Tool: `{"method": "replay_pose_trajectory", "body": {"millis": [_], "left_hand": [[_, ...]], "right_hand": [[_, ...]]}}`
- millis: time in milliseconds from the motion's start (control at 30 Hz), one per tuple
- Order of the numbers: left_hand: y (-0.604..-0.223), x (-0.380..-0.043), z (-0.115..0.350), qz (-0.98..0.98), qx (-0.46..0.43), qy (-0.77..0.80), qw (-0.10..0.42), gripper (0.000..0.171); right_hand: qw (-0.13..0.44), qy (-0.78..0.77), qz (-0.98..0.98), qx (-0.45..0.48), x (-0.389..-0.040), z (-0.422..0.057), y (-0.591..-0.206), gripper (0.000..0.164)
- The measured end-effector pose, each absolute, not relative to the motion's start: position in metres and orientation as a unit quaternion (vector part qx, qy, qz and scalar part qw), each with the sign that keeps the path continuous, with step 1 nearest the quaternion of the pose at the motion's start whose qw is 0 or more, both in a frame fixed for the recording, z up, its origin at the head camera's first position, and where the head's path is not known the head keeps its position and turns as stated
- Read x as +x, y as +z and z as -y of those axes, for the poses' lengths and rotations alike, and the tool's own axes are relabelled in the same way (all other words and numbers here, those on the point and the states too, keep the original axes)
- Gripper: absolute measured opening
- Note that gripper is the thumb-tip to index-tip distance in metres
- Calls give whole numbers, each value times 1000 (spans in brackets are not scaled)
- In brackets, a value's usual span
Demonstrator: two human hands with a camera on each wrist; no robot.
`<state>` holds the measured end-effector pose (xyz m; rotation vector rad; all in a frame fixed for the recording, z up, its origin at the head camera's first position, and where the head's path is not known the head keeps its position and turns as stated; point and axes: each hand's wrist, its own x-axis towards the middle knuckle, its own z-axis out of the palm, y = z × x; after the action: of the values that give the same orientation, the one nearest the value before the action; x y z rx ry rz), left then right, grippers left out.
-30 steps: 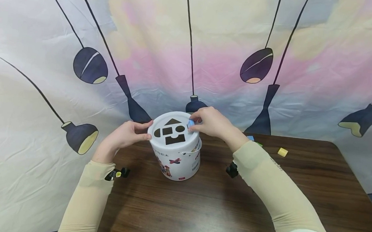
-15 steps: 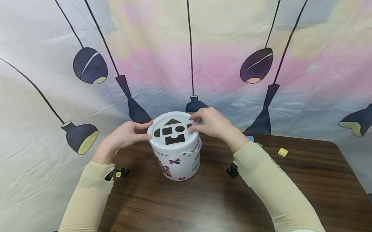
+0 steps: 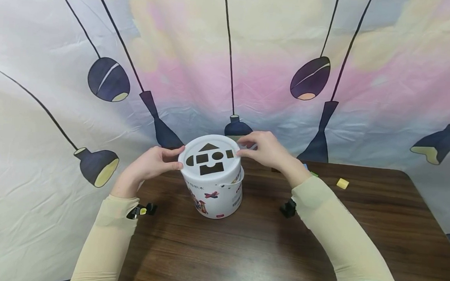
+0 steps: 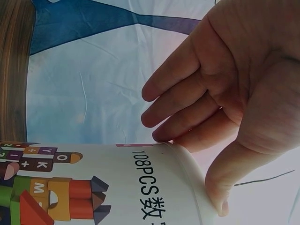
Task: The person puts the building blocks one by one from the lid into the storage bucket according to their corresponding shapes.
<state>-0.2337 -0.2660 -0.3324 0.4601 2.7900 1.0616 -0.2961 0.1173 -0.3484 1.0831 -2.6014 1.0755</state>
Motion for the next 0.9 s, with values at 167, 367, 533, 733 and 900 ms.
{"method": "replay_pose_trajectory", "body": {"millis": [167, 367, 533, 733, 900], "left_hand": [[-332, -234, 266, -921, 149, 354, 65, 70], [-333, -234, 267, -921, 145, 356, 67, 68], [-332, -234, 266, -921, 146, 356, 68, 68], [-333, -234, 267, -920, 150, 355, 66, 67], [-334, -234, 267, -919, 154, 357, 64, 68]], "right_hand": [[65, 373, 868, 322, -298, -147, -366, 41], [49, 379, 887, 257, -298, -185, -391, 46], [45, 370, 902, 217, -297, -215, -417, 46], [39, 360, 915, 178, -292, -245, -447, 50], [39, 360, 923, 132, -286, -272, -469, 52]]}}
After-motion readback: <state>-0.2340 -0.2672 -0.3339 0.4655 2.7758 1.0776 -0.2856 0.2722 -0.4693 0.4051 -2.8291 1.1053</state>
